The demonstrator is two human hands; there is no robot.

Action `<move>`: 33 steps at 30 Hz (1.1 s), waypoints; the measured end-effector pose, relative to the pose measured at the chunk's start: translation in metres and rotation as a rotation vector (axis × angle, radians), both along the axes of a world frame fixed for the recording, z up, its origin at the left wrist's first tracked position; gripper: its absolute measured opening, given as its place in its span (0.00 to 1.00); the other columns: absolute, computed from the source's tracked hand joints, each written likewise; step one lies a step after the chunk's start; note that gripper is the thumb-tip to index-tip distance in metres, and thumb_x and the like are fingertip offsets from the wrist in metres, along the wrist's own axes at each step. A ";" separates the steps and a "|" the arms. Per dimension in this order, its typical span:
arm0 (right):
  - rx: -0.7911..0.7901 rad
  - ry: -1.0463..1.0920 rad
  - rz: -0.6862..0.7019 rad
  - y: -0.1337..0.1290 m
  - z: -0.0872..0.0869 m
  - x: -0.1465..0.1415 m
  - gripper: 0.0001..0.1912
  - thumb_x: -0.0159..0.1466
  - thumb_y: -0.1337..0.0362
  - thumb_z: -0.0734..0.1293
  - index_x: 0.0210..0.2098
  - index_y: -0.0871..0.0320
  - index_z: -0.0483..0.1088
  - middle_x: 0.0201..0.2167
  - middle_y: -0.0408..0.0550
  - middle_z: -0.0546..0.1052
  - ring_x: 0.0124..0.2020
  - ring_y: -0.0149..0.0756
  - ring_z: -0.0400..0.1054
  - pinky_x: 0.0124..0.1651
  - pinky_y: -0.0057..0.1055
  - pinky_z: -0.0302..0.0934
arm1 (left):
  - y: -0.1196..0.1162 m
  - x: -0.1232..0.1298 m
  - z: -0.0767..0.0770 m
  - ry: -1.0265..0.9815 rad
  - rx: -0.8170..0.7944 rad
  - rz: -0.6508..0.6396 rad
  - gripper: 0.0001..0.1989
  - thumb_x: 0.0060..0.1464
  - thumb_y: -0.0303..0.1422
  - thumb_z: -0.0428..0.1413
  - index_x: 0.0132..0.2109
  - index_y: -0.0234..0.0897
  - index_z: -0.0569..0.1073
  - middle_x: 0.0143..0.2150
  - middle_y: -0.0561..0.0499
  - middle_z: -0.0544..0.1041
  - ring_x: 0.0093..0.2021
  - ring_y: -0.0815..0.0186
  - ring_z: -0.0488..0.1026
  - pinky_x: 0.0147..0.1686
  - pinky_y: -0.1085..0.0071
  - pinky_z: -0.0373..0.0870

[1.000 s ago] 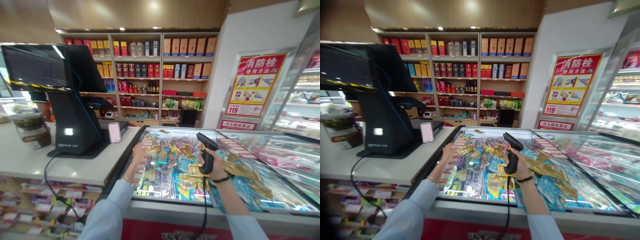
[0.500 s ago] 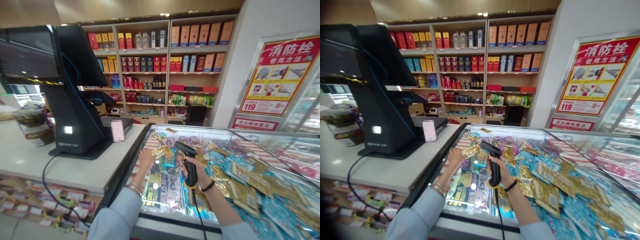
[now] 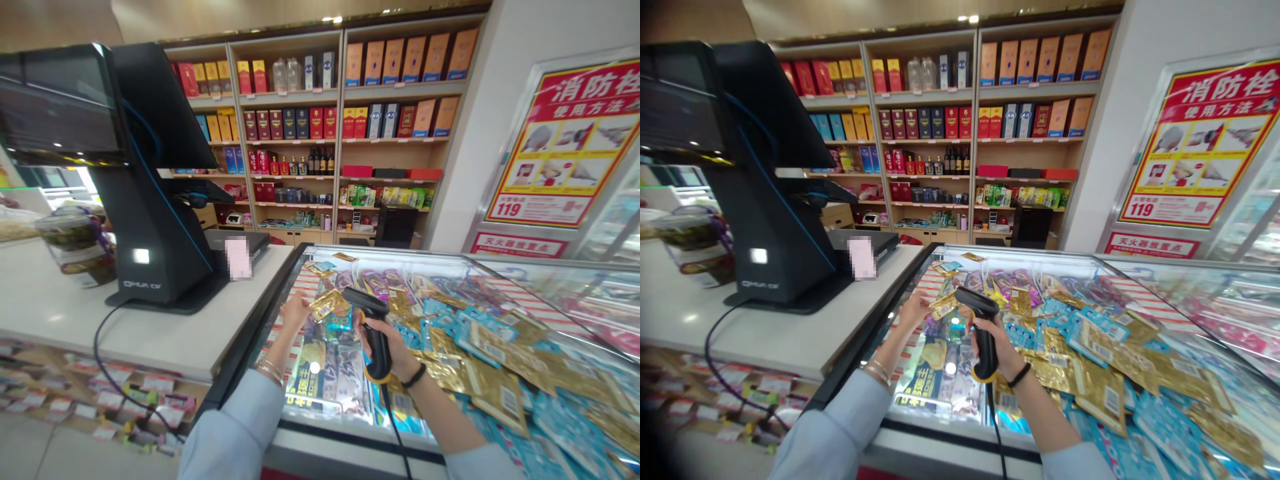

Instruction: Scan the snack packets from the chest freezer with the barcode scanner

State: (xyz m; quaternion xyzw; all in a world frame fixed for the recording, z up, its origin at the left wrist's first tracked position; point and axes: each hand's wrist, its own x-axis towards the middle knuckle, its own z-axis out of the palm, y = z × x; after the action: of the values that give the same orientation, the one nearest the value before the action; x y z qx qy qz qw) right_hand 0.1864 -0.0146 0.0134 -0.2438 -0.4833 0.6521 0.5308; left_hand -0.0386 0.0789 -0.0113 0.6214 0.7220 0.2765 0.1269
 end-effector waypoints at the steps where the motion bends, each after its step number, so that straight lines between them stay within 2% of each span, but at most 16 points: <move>1: 0.005 0.000 0.003 0.000 0.000 0.000 0.14 0.56 0.55 0.71 0.33 0.59 0.70 0.24 0.44 0.75 0.11 0.25 0.62 0.13 0.23 0.58 | 0.000 0.000 -0.001 0.046 0.013 0.015 0.16 0.53 0.33 0.58 0.50 0.40 0.72 0.47 0.45 0.78 0.51 0.54 0.72 0.48 0.60 0.61; 5: 0.019 -0.004 -0.005 0.001 -0.002 0.000 0.13 0.56 0.56 0.71 0.33 0.59 0.70 0.25 0.44 0.76 0.11 0.25 0.62 0.14 0.23 0.58 | -0.003 0.002 -0.003 0.192 0.068 0.022 0.15 0.52 0.42 0.59 0.43 0.39 0.77 0.53 0.39 0.74 0.56 0.46 0.66 0.50 0.57 0.61; 8: 0.022 -0.014 -0.012 0.002 -0.003 -0.001 0.14 0.56 0.55 0.71 0.33 0.59 0.70 0.24 0.44 0.75 0.11 0.25 0.62 0.14 0.23 0.58 | -0.003 0.003 -0.003 0.195 0.034 -0.002 0.13 0.48 0.42 0.62 0.37 0.39 0.77 0.51 0.39 0.74 0.55 0.46 0.67 0.49 0.57 0.62; 11: 0.021 -0.003 -0.015 0.002 -0.004 -0.001 0.14 0.56 0.54 0.71 0.33 0.59 0.70 0.25 0.44 0.76 0.11 0.25 0.62 0.13 0.23 0.56 | 0.000 0.003 -0.003 0.143 0.082 -0.077 0.09 0.49 0.38 0.62 0.33 0.37 0.74 0.46 0.41 0.76 0.53 0.50 0.69 0.50 0.59 0.63; 14: 0.014 0.004 -0.026 0.001 -0.002 -0.001 0.14 0.56 0.55 0.71 0.33 0.59 0.70 0.25 0.44 0.76 0.11 0.24 0.62 0.14 0.22 0.56 | 0.004 0.002 -0.002 -0.064 0.126 -0.148 0.04 0.52 0.31 0.58 0.33 0.38 0.69 0.37 0.47 0.77 0.43 0.60 0.75 0.43 0.66 0.68; 16: 0.017 0.013 -0.029 -0.002 0.001 -0.001 0.15 0.55 0.54 0.71 0.33 0.59 0.70 0.24 0.43 0.75 0.11 0.24 0.62 0.14 0.22 0.56 | 0.007 -0.003 -0.001 -0.276 0.125 -0.108 0.03 0.55 0.30 0.53 0.34 0.39 0.66 0.33 0.52 0.76 0.32 0.66 0.76 0.33 0.72 0.69; 18: 0.029 0.022 -0.031 -0.006 0.005 -0.001 0.15 0.56 0.53 0.71 0.33 0.59 0.69 0.22 0.42 0.73 0.11 0.24 0.61 0.14 0.22 0.55 | 0.010 -0.011 0.002 -0.441 0.172 -0.039 0.03 0.58 0.32 0.50 0.35 0.40 0.63 0.28 0.55 0.75 0.24 0.68 0.73 0.25 0.74 0.66; 21: 0.082 -0.036 -0.062 -0.013 0.011 -0.002 0.15 0.57 0.53 0.71 0.34 0.58 0.69 0.22 0.42 0.73 0.11 0.26 0.61 0.14 0.24 0.56 | 0.011 -0.025 0.010 -0.556 0.311 0.030 0.06 0.59 0.37 0.50 0.36 0.42 0.61 0.25 0.57 0.74 0.19 0.68 0.70 0.20 0.74 0.63; 25: 0.149 -0.223 -0.104 -0.023 0.020 -0.004 0.16 0.55 0.53 0.73 0.32 0.58 0.68 0.25 0.44 0.74 0.13 0.28 0.64 0.15 0.26 0.58 | 0.008 -0.033 0.018 -0.567 0.442 0.070 0.08 0.57 0.41 0.51 0.36 0.42 0.62 0.28 0.54 0.78 0.25 0.65 0.75 0.25 0.73 0.67; 29: 0.140 -0.341 -0.142 -0.030 0.028 -0.005 0.20 0.54 0.49 0.73 0.31 0.58 0.66 0.24 0.42 0.72 0.12 0.28 0.64 0.15 0.26 0.57 | 0.006 -0.031 0.020 -0.545 0.547 0.067 0.11 0.55 0.43 0.52 0.35 0.42 0.64 0.31 0.50 0.80 0.33 0.62 0.78 0.31 0.72 0.69; 33: 0.132 -0.407 -0.098 -0.033 0.032 -0.006 0.21 0.55 0.47 0.71 0.29 0.58 0.65 0.21 0.41 0.70 0.12 0.26 0.62 0.16 0.26 0.57 | 0.005 -0.029 0.019 -0.554 0.573 0.061 0.12 0.55 0.44 0.53 0.34 0.41 0.64 0.33 0.48 0.81 0.35 0.61 0.79 0.32 0.71 0.70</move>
State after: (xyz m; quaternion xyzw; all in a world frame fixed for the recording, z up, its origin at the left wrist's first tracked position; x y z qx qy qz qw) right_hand 0.1803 -0.0476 0.0450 -0.3581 -0.6099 0.5297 0.4681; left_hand -0.0674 0.0843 0.0075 0.5118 0.5723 0.6275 0.1298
